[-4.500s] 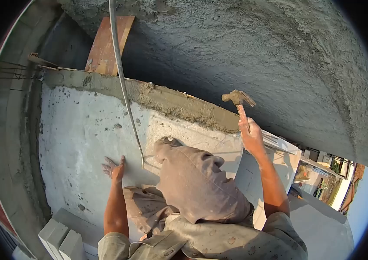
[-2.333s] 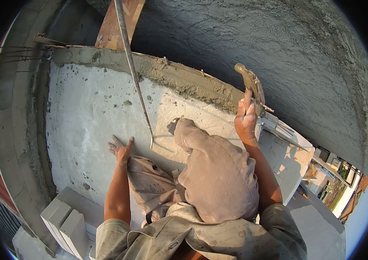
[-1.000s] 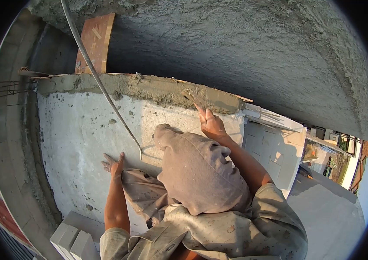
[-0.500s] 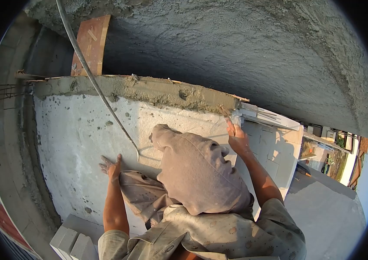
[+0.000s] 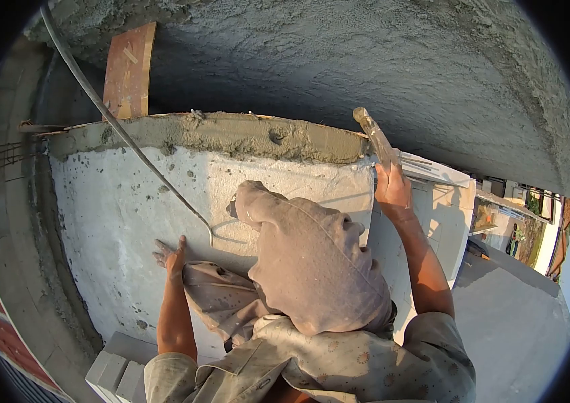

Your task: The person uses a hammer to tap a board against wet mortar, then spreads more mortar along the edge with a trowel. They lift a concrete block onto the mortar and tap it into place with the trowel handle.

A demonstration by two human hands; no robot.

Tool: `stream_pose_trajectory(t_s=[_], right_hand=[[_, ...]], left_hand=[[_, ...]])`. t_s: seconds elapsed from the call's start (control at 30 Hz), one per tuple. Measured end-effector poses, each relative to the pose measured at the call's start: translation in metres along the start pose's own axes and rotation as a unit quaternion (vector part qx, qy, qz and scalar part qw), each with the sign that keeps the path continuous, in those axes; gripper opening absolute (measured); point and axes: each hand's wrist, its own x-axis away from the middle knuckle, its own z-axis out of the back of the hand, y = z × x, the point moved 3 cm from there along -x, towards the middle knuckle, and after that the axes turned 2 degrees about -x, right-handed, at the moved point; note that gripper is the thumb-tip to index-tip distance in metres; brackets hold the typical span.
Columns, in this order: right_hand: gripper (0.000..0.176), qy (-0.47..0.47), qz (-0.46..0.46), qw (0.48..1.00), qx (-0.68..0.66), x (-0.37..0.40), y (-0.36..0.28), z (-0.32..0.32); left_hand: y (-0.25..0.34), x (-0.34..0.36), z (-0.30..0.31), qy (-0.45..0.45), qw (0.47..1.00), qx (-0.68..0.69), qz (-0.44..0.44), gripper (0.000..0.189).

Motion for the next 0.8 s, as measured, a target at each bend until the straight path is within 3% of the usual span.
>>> stream_pose_trajectory(t_s=[0.07,0.1,0.2,0.27,0.33,0.37,0.47,0.5,0.6,0.63,0.73,0.77,0.8], right_hand=[[0.036,0.011,0.118,0.993,0.017,0.006,0.005,-0.004],[0.043,-0.095,0.079,0.982,0.143,0.028,0.059,-0.032],[0.045,-0.224,-0.167,0.947,0.161,0.019,0.076,-0.043],[0.038,-0.137,-0.073,0.980,0.122,0.021,0.037,-0.027],[0.035,-0.030,-0.078,0.995,0.061,0.002,0.010,-0.003],[0.037,-0.031,-0.036,0.999,-0.001,0.003,0.003,0.001],[0.036,-0.054,0.028,0.995,0.075,0.038,0.069,-0.037],[0.034,-0.185,-0.163,0.961,0.128,0.032,0.075,-0.037],[0.035,-0.129,-0.138,0.979,0.070,0.006,0.044,-0.025],[0.039,-0.120,-0.167,0.978,0.037,-0.004,0.015,-0.001],[0.041,0.045,-0.008,0.994,-0.096,-0.011,-0.021,0.025],[0.042,0.107,0.048,0.992,-0.043,-0.003,-0.023,0.021],[0.042,0.025,-0.043,0.999,-0.017,0.004,-0.003,0.002]], left_hand=[[-0.001,0.003,0.001,-0.003,1.000,0.002,0.005,0.120],[-0.002,0.005,0.003,-0.005,1.000,-0.001,0.003,0.122],[0.014,0.001,0.007,0.000,1.000,0.009,-0.012,0.124],[0.000,0.006,0.002,-0.001,1.000,0.006,-0.004,0.120],[0.000,0.000,0.000,0.001,1.000,0.002,-0.005,0.120],[-0.005,0.000,-0.001,0.000,1.000,-0.002,-0.004,0.120],[-0.006,0.000,-0.002,0.001,1.000,0.001,-0.009,0.120],[-0.012,0.003,0.002,-0.005,1.000,-0.006,-0.001,0.121],[0.003,-0.001,-0.001,-0.005,1.000,0.009,0.002,0.121],[-0.017,0.002,-0.005,-0.008,1.000,-0.009,0.000,0.121],[-0.011,-0.002,-0.002,-0.009,1.000,-0.008,0.004,0.121],[-0.007,-0.002,-0.002,-0.008,1.000,-0.005,0.004,0.121],[-0.005,-0.001,-0.003,-0.007,1.000,0.000,0.005,0.121]])
